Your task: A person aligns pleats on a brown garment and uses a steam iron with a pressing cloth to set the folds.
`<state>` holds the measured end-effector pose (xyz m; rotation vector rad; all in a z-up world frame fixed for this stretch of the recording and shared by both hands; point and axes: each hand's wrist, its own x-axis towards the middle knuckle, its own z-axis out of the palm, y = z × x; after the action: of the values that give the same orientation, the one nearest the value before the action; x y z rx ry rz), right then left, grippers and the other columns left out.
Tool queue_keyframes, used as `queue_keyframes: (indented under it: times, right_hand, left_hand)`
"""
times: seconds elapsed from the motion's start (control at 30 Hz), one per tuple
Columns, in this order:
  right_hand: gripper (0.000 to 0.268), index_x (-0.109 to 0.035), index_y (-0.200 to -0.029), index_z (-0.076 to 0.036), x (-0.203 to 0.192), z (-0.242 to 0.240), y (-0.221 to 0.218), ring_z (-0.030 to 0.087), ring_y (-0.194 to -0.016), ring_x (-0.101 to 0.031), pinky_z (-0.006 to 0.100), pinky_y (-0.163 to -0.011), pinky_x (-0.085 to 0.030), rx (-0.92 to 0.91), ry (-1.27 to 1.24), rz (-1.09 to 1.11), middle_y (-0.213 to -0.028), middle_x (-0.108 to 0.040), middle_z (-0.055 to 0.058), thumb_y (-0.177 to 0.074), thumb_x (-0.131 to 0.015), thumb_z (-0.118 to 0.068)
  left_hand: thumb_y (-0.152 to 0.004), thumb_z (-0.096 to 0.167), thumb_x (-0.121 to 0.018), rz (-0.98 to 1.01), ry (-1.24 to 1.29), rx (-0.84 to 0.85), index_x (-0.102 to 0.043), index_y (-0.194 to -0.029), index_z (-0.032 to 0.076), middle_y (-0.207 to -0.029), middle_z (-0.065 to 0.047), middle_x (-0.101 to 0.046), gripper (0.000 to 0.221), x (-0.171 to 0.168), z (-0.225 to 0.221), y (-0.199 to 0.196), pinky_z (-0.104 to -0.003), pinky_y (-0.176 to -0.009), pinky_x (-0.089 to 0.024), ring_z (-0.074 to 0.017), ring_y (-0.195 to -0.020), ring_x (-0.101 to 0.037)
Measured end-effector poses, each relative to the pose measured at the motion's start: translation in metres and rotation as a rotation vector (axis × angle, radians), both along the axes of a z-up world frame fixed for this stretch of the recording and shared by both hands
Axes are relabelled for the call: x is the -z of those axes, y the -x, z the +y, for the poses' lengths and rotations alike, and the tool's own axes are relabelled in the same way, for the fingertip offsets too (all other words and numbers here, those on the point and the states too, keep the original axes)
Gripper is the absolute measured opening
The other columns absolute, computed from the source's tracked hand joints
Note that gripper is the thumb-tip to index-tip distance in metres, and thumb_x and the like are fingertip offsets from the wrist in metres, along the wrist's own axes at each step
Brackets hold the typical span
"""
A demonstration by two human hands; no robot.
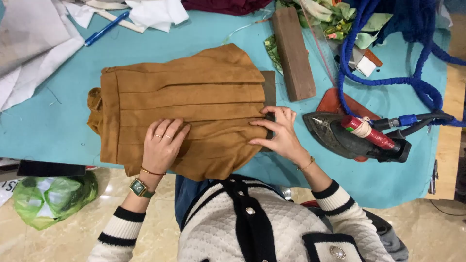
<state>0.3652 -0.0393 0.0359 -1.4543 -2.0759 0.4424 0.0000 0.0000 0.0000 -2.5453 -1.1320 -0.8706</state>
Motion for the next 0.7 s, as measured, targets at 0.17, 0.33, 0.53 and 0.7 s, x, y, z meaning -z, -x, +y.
queue_keyframes:
  times: [0.17, 0.33, 0.53, 0.7]
  right_hand:
    - [0.024, -0.071, -0.098, -0.025, 0.023, 0.004, -0.008, 0.023, -0.11, -0.045, 0.044, -0.097, -0.027, -0.01, -0.108, -0.099, -0.115, -0.058, -0.001, -0.08, -0.086, -0.027]
    - [0.032, -0.066, -0.098, -0.021, 0.063, -0.005, -0.017, 0.026, -0.101, -0.052, 0.044, -0.092, -0.038, -0.064, -0.16, -0.14, -0.106, -0.061, 0.001, -0.074, -0.084, -0.011]
    - [0.027, -0.07, -0.114, -0.017, 0.03, -0.007, -0.02, 0.029, -0.099, -0.054, 0.043, -0.091, -0.043, -0.119, -0.171, -0.091, -0.106, -0.059, 0.005, -0.089, -0.078, -0.015]
    - [0.023, -0.07, -0.108, -0.017, 0.047, -0.013, -0.03, 0.029, -0.1, -0.055, 0.044, -0.09, -0.044, -0.097, -0.108, -0.017, -0.105, -0.058, 0.004, -0.086, -0.078, -0.012]
  left_hand:
    - [-0.105, 0.018, -0.059, 0.024, 0.01, 0.01, -0.075, -0.109, 0.023, -0.12, -0.002, -0.065, 0.016, -0.004, 0.003, 0.003, -0.04, -0.105, -0.05, -0.0212, -0.118, -0.06]
    - [-0.107, 0.019, -0.056, 0.073, 0.029, 0.011, -0.073, -0.113, 0.023, -0.125, -0.002, -0.065, 0.019, -0.013, 0.004, 0.013, -0.039, -0.107, -0.049, -0.0208, -0.121, -0.059]
    - [-0.107, 0.016, -0.053, 0.077, 0.054, -0.006, -0.073, -0.113, 0.025, -0.131, -0.003, -0.064, 0.023, -0.016, 0.007, 0.021, -0.041, -0.107, -0.048, -0.0226, -0.127, -0.058]
    - [-0.107, 0.018, -0.054, 0.091, 0.054, -0.019, -0.073, -0.111, 0.025, -0.133, -0.002, -0.065, 0.021, -0.02, 0.009, 0.02, -0.04, -0.109, -0.047, -0.0215, -0.13, -0.057]
